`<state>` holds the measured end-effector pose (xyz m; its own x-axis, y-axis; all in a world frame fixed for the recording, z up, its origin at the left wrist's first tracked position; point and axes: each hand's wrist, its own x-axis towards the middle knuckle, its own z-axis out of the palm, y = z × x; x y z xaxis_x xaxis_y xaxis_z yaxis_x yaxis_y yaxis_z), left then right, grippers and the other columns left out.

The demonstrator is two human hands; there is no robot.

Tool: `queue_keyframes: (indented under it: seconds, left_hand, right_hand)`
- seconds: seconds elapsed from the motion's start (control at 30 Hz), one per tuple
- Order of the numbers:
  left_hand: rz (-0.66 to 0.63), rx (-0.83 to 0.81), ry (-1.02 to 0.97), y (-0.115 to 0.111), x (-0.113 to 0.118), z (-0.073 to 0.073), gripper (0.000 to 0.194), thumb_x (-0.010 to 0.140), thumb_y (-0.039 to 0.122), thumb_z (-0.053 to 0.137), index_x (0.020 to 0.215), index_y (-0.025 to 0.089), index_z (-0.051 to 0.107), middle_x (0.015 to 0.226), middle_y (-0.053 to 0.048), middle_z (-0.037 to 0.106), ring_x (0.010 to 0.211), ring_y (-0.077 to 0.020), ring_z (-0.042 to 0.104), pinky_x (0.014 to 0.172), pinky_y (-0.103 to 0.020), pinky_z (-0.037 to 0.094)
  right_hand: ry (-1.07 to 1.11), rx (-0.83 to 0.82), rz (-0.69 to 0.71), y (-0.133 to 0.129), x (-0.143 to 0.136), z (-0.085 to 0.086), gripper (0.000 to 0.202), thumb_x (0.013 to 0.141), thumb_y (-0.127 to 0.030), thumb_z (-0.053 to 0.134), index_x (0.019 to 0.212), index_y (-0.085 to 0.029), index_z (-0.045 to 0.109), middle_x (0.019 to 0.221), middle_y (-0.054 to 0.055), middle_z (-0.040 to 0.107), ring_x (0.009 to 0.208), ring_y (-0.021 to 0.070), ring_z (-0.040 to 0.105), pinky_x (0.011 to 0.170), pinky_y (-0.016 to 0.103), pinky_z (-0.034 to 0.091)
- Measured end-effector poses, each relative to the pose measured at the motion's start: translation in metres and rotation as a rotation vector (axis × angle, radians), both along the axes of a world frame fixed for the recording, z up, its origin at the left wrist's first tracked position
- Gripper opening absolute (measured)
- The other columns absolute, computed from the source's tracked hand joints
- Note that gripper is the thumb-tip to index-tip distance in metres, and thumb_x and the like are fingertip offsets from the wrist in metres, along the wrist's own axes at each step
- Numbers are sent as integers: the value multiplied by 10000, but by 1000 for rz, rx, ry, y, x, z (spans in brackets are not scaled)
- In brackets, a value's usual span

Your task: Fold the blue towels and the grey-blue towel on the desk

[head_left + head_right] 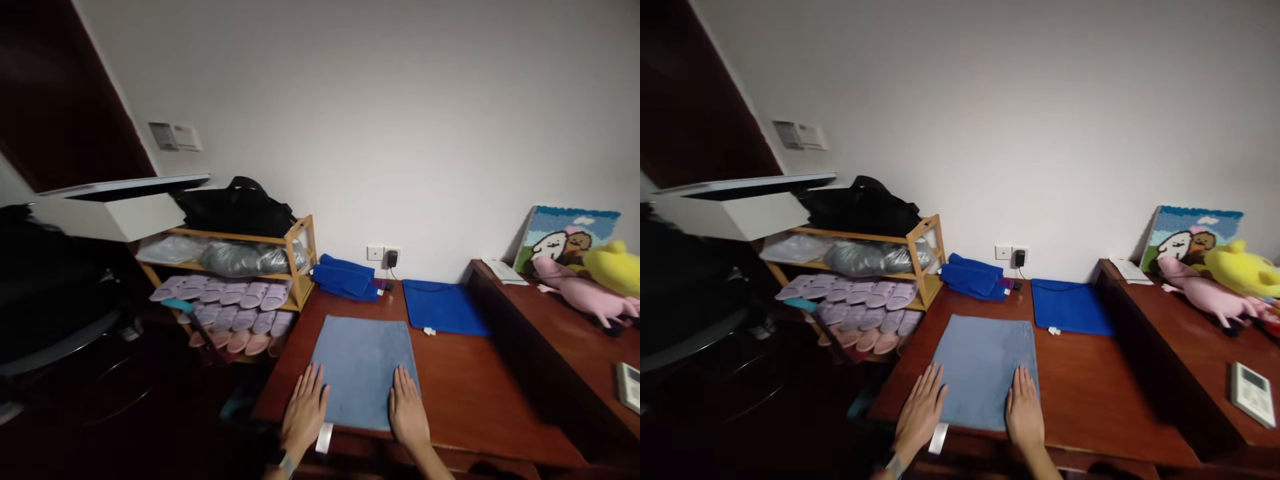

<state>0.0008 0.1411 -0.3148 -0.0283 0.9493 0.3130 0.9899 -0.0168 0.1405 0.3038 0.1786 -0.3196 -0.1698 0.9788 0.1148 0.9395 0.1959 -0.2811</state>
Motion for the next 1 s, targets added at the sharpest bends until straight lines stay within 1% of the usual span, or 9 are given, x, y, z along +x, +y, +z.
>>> queue_keyframes:
  seconds: [0.13, 0.27, 0.43, 0.6, 0.7, 0.77, 0.87, 0.93, 1.0]
  left_hand:
    - [4, 12, 11, -2, 8, 12, 603, 1055, 466, 299, 1551, 156, 441, 1625, -117, 416, 1520, -256, 360, 1248, -471, 306]
    - [17, 18, -15, -5, 15, 22, 584, 1052, 448, 312, 1530, 157, 477, 1609, -126, 446, 1512, -263, 375, 1247, -476, 297]
    - [27, 60, -7, -7, 15, 22, 568, 1056, 445, 302, 1513, 174, 503, 1596, -110, 471, 1501, -244, 396, 1241, -459, 312]
    - [23, 69, 20, -5, 9, 15, 562, 1059, 444, 309, 1507, 172, 511, 1591, -106, 480, 1490, -237, 414, 1234, -442, 331]
    - [4, 83, 23, -3, 6, 9, 565, 1059, 445, 316, 1515, 165, 497, 1594, -116, 476, 1493, -241, 410, 1232, -456, 337]
    - [-10, 80, 19, -1, 5, 8, 570, 1057, 448, 328, 1518, 153, 491, 1595, -130, 471, 1494, -246, 408, 1228, -465, 343]
    - [-41, 92, -1, -3, 4, 15, 556, 1056, 443, 350, 1523, 174, 482, 1605, -123, 464, 1493, -252, 409, 1215, -471, 364]
    - [-77, 112, -20, -10, 1, 26, 516, 1059, 427, 362, 1503, 211, 508, 1603, -102, 474, 1476, -247, 432, 1193, -453, 397]
    - [-130, 112, -26, -22, -5, 36, 458, 1056, 430, 389, 1433, 251, 580, 1540, -82, 548, 1407, -243, 511, 1146, -430, 450]
  right_hand:
    - [-68, -19, 4, -7, -1, 22, 645, 1024, -317, 204, 1561, 11, 344, 1653, 156, 308, 1549, 263, 251, 1283, 396, 198]
    - [-116, -21, 15, -11, -1, 34, 632, 1020, -281, 206, 1559, 22, 338, 1650, 163, 315, 1547, 255, 258, 1276, 385, 199]
    - [-116, -15, 14, -11, 0, 29, 633, 1023, -285, 196, 1560, 20, 336, 1651, 167, 311, 1547, 254, 261, 1274, 384, 200]
    - [-34, -16, 7, -7, 0, 19, 630, 1018, -285, 221, 1559, 12, 344, 1654, 158, 298, 1550, 256, 252, 1283, 400, 181]
    - [-8, -13, 10, -5, -1, 20, 627, 1022, -294, 229, 1559, 6, 347, 1656, 150, 296, 1552, 252, 244, 1285, 397, 176]
    - [8, -7, 19, -5, -1, 24, 626, 1026, -304, 238, 1557, 8, 351, 1652, 154, 304, 1550, 253, 253, 1282, 401, 194]
    - [52, 58, 40, -13, 4, 28, 605, 1036, -340, 277, 1536, -34, 427, 1630, 152, 370, 1534, 272, 300, 1271, 435, 242]
    - [101, 165, 81, -26, 14, 27, 545, 1046, -359, 308, 1476, -123, 546, 1584, 125, 469, 1500, 278, 375, 1255, 458, 289]
    - [158, 263, 123, -45, 29, 22, 467, 1052, -378, 354, 1375, -214, 648, 1498, 98, 578, 1413, 271, 497, 1205, 456, 384]
